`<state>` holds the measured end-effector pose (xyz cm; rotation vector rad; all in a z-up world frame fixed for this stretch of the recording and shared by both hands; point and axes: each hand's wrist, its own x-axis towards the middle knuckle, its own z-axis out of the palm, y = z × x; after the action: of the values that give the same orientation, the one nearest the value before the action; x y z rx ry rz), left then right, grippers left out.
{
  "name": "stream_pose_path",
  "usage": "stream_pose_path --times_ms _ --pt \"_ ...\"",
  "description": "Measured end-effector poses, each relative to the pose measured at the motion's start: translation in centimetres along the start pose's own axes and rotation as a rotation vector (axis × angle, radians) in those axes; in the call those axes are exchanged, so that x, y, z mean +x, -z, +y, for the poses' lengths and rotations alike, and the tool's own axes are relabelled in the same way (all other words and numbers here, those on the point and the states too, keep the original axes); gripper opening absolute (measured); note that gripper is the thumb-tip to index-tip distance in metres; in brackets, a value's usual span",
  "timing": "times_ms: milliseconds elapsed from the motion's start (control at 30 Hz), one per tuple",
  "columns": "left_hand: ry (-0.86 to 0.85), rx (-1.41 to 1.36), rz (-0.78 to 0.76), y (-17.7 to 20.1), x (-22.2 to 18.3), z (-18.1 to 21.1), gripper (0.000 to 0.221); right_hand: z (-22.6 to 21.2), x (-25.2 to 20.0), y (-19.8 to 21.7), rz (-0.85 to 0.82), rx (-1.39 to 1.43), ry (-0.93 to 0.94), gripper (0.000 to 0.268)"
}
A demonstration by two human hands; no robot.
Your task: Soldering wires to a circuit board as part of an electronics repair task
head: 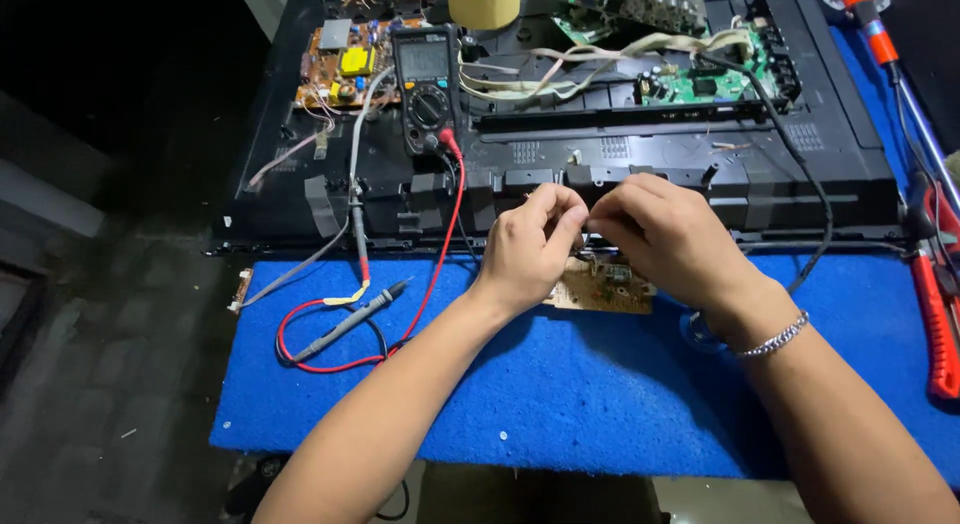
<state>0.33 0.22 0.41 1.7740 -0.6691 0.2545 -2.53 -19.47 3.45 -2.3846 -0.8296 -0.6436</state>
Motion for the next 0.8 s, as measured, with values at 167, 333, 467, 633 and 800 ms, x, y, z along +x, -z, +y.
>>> stream_pose_path --times_ms 167,333,467,633,800 --pt "0.007 -0.009 -0.023 0.2 -0.2 0.8 0.013 -0.2 -0.1 0.1 0.009 0.045 -0.091 0.008" --pt "-0.001 -0.025 -0.016 0.1 0.0 0.3 0.014 0.3 -0.2 -0.1 -0.006 0.026 -0.158 0.016" --pt "-0.006 -0.026 -0.006 0.0 -0.3 0.0 0.015 -0.2 -0.2 0.1 -0.106 0.097 -0.389 0.041" --pt "-0.003 -0.046 0.015 -0.1 0.1 0.0 0.015 0.8 -0.5 0.6 0.049 0.125 -0.372 0.048" --pt "0.058 -0.072 0.012 -0.1 0.1 0.4 0.014 -1.6 0.8 1.8 0.074 -0.059 0.09 0.008"
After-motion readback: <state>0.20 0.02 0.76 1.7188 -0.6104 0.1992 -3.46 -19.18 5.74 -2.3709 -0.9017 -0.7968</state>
